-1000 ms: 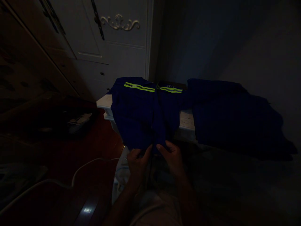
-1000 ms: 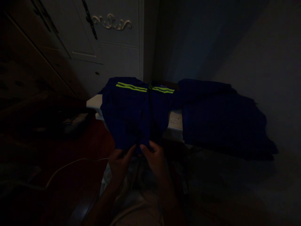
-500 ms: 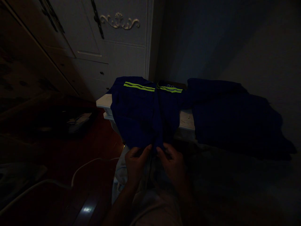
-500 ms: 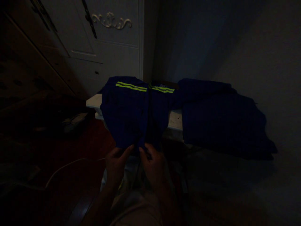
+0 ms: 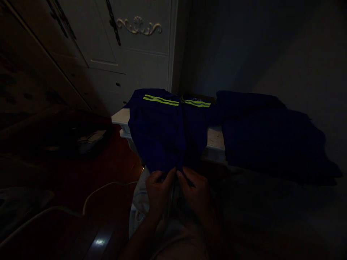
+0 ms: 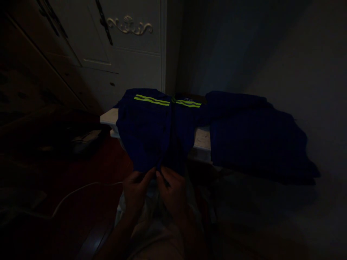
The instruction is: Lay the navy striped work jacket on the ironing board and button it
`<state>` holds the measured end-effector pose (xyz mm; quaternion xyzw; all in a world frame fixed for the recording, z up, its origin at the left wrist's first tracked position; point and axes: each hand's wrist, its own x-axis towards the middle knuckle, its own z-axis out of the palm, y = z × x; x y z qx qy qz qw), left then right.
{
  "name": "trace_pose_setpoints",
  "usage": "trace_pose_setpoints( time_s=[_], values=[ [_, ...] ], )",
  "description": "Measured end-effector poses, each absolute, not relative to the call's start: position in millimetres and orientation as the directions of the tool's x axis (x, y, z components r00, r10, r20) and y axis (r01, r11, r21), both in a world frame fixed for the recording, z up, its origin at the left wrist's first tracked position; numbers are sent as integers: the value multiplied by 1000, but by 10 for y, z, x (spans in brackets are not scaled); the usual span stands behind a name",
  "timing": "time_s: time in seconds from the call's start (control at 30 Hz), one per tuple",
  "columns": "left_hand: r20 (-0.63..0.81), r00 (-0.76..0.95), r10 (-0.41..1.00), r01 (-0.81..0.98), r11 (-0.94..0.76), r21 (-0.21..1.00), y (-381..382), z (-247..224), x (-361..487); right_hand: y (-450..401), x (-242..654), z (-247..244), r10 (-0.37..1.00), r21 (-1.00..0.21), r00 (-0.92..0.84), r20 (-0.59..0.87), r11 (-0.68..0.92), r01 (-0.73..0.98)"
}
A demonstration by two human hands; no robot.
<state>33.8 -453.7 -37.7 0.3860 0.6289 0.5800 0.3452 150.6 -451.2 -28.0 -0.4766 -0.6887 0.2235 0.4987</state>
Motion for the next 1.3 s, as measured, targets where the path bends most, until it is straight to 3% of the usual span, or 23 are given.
trace_pose_setpoints(
  time_s=[0.33, 0.6, 1.03, 1.3],
  values=[
    [14, -450, 893, 83, 26, 996, -4578, -301, 317, -4545, 1561, -265, 851, -765, -91, 517, 507, 397],
    [13, -482, 876, 67, 21, 998, -4559, -237, 362, -4491, 1537, -308, 884, -825, 19, 467, 428, 368],
    [-222, -429, 876, -237, 127, 963, -4498, -301, 321, -4406, 1519, -284, 871, -829, -8, 491, 470, 303],
    [-147, -335, 931, -321, 34, 947, -4477, -407, 286, -4340, 1521, -214, 901, -837, -8, 435, 407, 367]
  ],
)
